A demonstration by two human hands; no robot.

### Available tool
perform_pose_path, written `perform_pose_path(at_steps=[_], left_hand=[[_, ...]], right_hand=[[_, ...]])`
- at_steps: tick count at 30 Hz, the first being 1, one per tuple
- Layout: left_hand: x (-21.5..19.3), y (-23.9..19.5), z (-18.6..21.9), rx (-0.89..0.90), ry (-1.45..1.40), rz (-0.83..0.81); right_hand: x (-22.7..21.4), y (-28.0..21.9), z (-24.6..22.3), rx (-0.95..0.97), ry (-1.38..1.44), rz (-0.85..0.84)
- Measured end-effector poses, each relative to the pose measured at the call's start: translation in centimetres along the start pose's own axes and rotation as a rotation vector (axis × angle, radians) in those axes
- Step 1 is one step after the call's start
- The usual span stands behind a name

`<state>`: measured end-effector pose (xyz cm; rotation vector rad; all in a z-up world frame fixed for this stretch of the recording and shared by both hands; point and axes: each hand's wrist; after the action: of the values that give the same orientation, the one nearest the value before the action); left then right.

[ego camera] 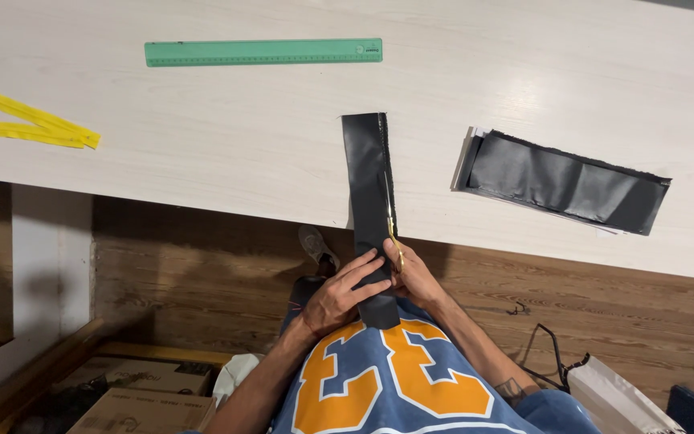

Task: Cutting strips of black material with scissors and measuring white strips with a ruler on a workbench.

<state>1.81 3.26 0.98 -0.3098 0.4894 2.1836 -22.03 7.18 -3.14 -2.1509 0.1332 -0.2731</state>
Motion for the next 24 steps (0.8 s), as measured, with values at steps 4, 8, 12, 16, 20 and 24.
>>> perform_pose_path(at_steps=[4,8,12,16,20,24], left_hand=[[-0.3,0.6,0.6,0.014,0.042,0.023],[-0.4,0.9,0.9,0.037,0.090,0.044],[-0.2,0.8,1.1,0.061,0.143,0.051],[0.0,0.8,1.0,0.075,0.171,0.059],[-0.5,1.1,1.5,0.073,0.185,0.079],[-0.2,0.6,1.4,0.095,0.196,0.077]], right_hand=[[-0.4,0.8,0.9,-0.012,0.033,-0.030],[-0.5,1.0,1.0,-0.019,0.038,-0.029],[-1.1,1.5,1.5,-0.034,0.020,-0.045],[-0.7,0.6,0.0,-0.037,0.067,-0.053],[-0.9,1.0,0.2,-0.047,0.051,-0.052],[-0.9,1.2,-0.1,-0.035,0.037,-0.025]])
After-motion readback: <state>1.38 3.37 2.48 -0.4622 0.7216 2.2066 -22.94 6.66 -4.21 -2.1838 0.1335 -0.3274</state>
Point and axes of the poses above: each hand's wrist, its own y-axis towards the middle knuckle, its own x-axis out of the palm, z = x × y, and after that the axes turned 3 degrees about -y, right-handed
